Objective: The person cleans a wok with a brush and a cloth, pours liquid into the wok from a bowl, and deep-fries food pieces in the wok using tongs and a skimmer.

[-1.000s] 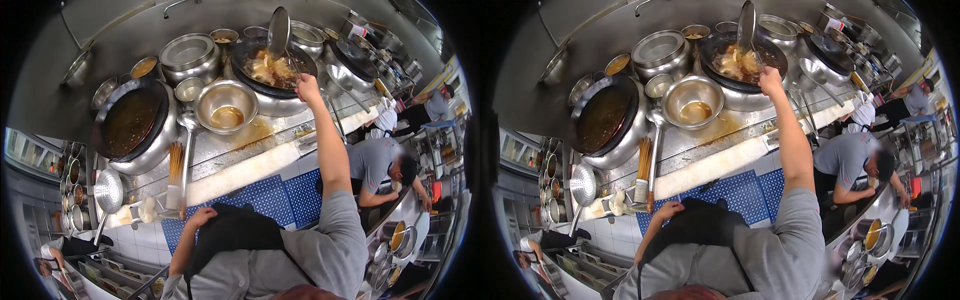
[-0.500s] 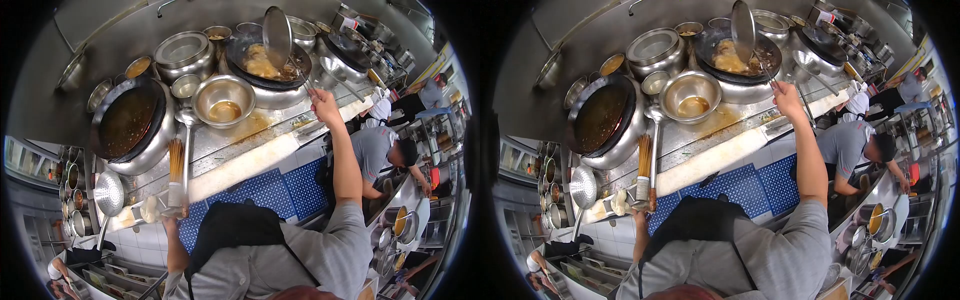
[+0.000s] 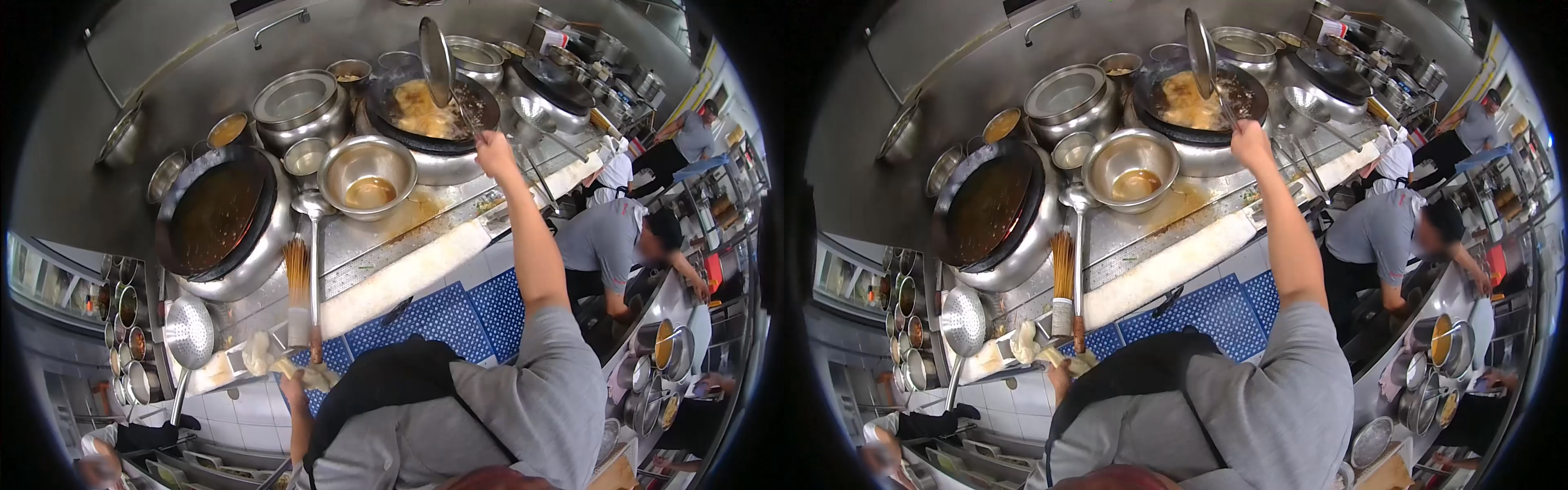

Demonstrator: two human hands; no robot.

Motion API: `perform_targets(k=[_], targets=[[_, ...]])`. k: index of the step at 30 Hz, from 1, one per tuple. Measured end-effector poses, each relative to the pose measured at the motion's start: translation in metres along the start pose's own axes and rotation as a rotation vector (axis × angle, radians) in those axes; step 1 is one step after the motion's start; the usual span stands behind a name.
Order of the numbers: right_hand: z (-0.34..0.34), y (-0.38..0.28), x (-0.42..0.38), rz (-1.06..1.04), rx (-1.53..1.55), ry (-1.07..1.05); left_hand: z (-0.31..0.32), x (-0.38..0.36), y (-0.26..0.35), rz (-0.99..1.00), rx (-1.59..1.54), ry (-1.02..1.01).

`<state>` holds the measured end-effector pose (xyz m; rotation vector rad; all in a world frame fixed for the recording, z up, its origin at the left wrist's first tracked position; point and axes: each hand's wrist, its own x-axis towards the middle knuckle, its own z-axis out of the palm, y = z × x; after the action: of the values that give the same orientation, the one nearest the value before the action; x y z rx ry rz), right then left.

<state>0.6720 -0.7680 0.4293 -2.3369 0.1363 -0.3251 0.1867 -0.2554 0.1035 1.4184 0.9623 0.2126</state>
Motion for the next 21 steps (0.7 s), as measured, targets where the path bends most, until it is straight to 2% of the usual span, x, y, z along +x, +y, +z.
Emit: perform_targets(k=[1, 4, 6, 9, 11, 13, 16, 17, 19, 21], targets=[[0.002, 0.003, -0.008, 0.03, -0.026, -0.011, 0.003, -0.001, -0.006, -0.022, -0.116, 0.003], [0.03, 0.003, 0.007, 0.114, -0.163, -0.062, 0.005, -0.003, -0.013, -0.053, -0.136, -0.001], [0.045, 0.008, 0.033, 0.118, -0.046, -0.089, 0.002, 0.003, -0.009, -0.079, -0.067, -0.055], [0.026, 0.002, 0.049, 0.036, -0.062, 0.025, 0.008, 0.01, 0.013, -0.078, 0.038, -0.055], [0.019, 0.01, 0.043, -0.126, -0.154, 0.203, 0.019, -0.016, 0.045, -0.085, 0.081, -0.022], [0.016, 0.017, 0.038, -0.239, -0.261, 0.312, 0.016, -0.005, 0.024, -0.054, 0.104, 0.02], [0.021, 0.017, 0.04, 0.145, -0.11, 0.0, 0.009, 0.006, -0.02, -0.029, 0.016, -0.003], [0.019, 0.015, 0.04, 0.122, -0.086, -0.001, 0.006, 0.014, -0.033, -0.015, -0.04, -0.021], [-0.002, 0.007, 0.031, 0.085, -0.045, 0.0, -0.006, 0.034, -0.059, -0.003, 0.046, -0.081], [-0.014, 0.0, 0.016, -0.014, -0.128, 0.089, -0.011, 0.029, -0.055, 0.046, 0.198, -0.116]])
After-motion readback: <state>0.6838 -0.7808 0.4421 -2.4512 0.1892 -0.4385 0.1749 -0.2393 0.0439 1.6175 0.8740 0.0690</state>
